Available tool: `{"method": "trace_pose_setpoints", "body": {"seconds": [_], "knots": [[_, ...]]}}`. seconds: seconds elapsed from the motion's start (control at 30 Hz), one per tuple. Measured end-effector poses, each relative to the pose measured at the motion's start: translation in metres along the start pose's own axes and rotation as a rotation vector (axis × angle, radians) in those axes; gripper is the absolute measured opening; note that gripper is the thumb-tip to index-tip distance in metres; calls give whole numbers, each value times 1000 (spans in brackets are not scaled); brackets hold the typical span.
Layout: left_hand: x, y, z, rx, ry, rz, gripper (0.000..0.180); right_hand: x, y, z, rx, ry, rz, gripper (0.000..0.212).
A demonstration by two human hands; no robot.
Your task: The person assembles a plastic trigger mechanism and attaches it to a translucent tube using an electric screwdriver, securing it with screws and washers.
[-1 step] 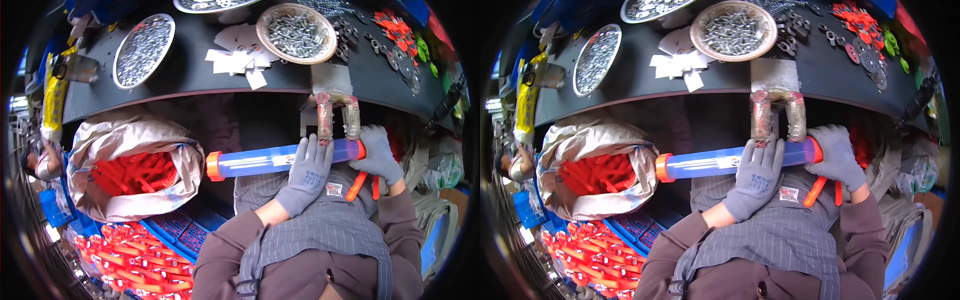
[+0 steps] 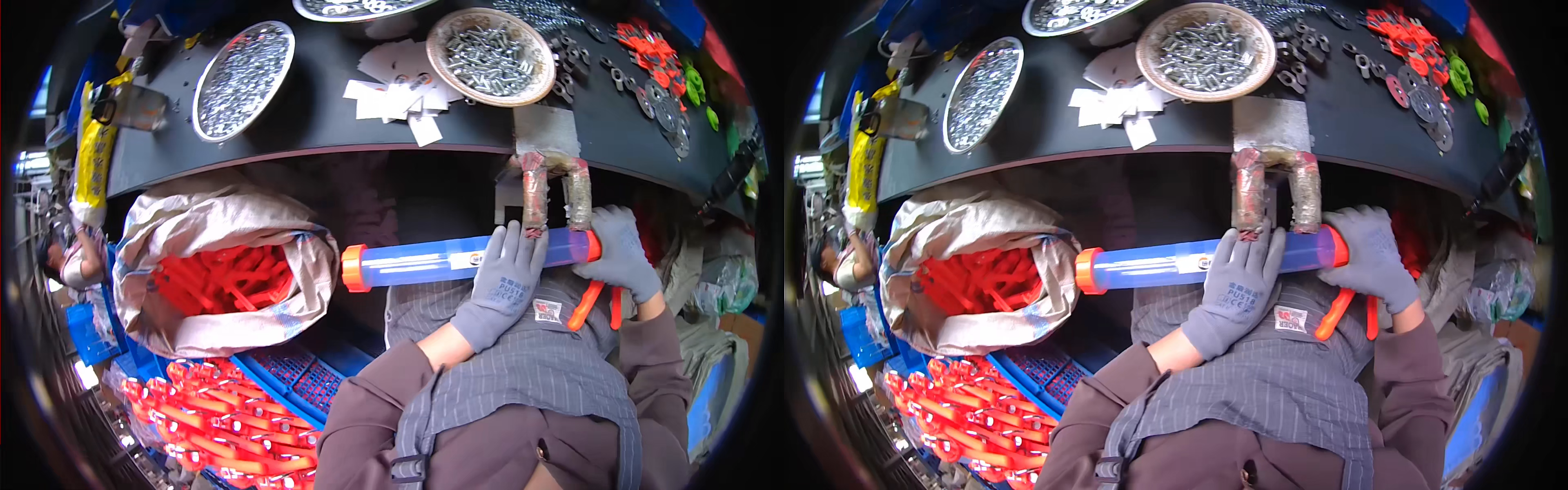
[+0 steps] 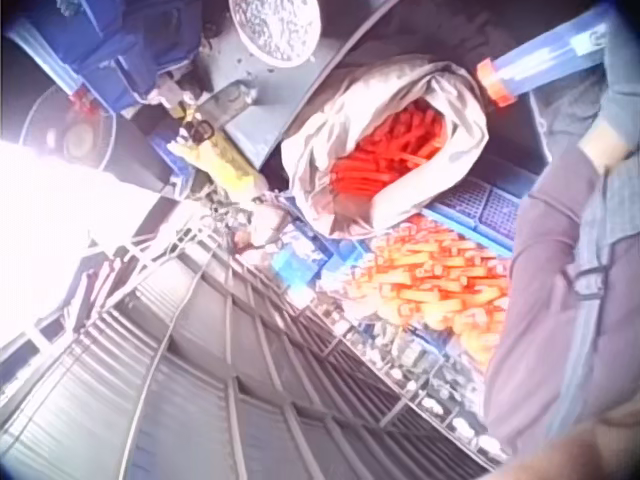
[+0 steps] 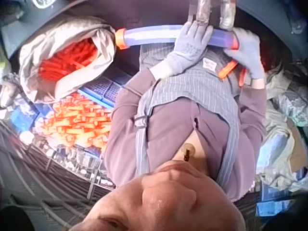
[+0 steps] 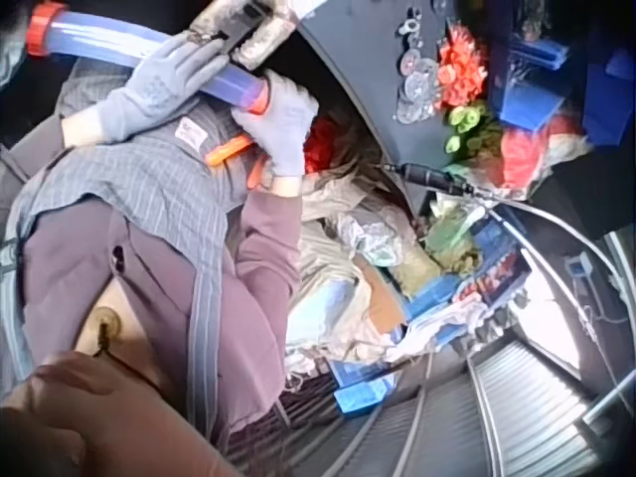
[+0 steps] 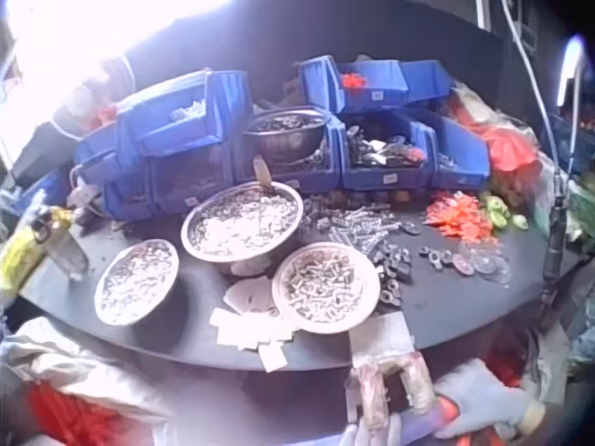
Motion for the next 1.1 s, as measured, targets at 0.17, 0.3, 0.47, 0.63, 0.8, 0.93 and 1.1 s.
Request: {"method": "trace_pose_setpoints", "body": {"seconds": [0.17,0.3,0.47,0.63,0.8,0.93,1.1], "knots": [[56,-43,23,143,-235,113,80,-9,13,4,-81,-39,-12,61],[70,-71,41,1,-298,33,77,-9,6,14,-255,-111,-56,60],[40,-101,64,-112,-132,459,57,17,-72,34,-553,-230,161,56],[-17,-141,-3,20,-699,1775,59,59,-117,34,-734,-254,169,64],[4,-210,-52,-862,-415,1408,23,112,-110,9,-965,-362,37,65],[33,-242,-70,-1010,-294,1293,33,107,-104,-3,-1149,-365,45,71],[15,-264,-105,-1109,-218,1292,65,156,-169,-67,-1251,-537,171,60]]}}
Point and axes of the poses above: each hand's wrist, its own z-axis away from the middle knuckle, its own y-axis out of the palm, x = y × z, the point moved 1 cm from there along -z, towards the middle knuckle, and after that the axes turned 13 degrees about -y, right-handed, at the moved point
